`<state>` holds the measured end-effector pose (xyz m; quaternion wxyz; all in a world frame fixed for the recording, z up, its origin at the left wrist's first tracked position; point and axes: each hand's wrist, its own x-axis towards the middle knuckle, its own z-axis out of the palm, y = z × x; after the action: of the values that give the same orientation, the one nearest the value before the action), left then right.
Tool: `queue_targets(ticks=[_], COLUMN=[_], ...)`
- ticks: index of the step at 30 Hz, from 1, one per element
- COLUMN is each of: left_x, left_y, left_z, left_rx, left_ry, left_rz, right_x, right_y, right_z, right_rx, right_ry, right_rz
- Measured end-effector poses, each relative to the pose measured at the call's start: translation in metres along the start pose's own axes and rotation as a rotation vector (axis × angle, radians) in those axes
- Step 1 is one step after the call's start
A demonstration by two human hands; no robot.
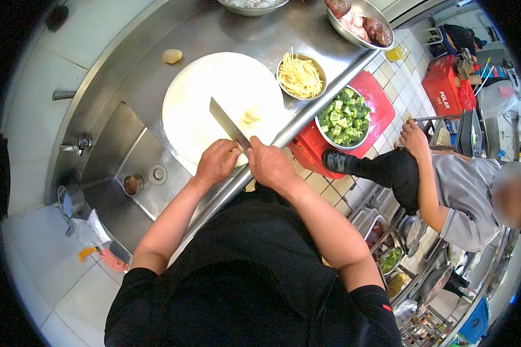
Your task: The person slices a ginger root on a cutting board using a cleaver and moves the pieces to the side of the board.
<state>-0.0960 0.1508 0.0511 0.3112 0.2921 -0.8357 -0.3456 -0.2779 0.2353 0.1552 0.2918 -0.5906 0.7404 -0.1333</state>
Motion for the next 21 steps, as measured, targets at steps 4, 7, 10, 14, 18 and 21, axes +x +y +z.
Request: queue_targets(ticks=[4,7,10,14,18,21], left_x=[0.001,0.000,0.002,0.007,0.012,0.017], left_y=[0.005,0.001,0.004,0.010,0.013,0.012], left_z=[-0.001,0.003,0.005,-0.004,-0.008,-0.006], left_rx=[0.061,0.073,0.085,0.036,0.086,0.053], left_ry=[0.013,-0.006,-0.004,-0.046,-0.154,-0.212], left_rz=[0.045,-0.011,-0.045,-0.084,-0.057,-0.166], right_x=[0.004,0.002,-0.007,-0.023,-0.032,-0.037], right_y=[0.006,0.007,0.009,0.026,0.036,0.048], right_z=[0.003,-0.012,-0.039,-0.050,-0.048,-0.032], right_rx=[0.030,0.036,0.042,0.138,0.159,0.235], right_ry=[0.007,-0.016,-0.013,0.058,0.035,0.098], right_rz=[-0.045,-0.006,0.075,0.120,0.158,0.138])
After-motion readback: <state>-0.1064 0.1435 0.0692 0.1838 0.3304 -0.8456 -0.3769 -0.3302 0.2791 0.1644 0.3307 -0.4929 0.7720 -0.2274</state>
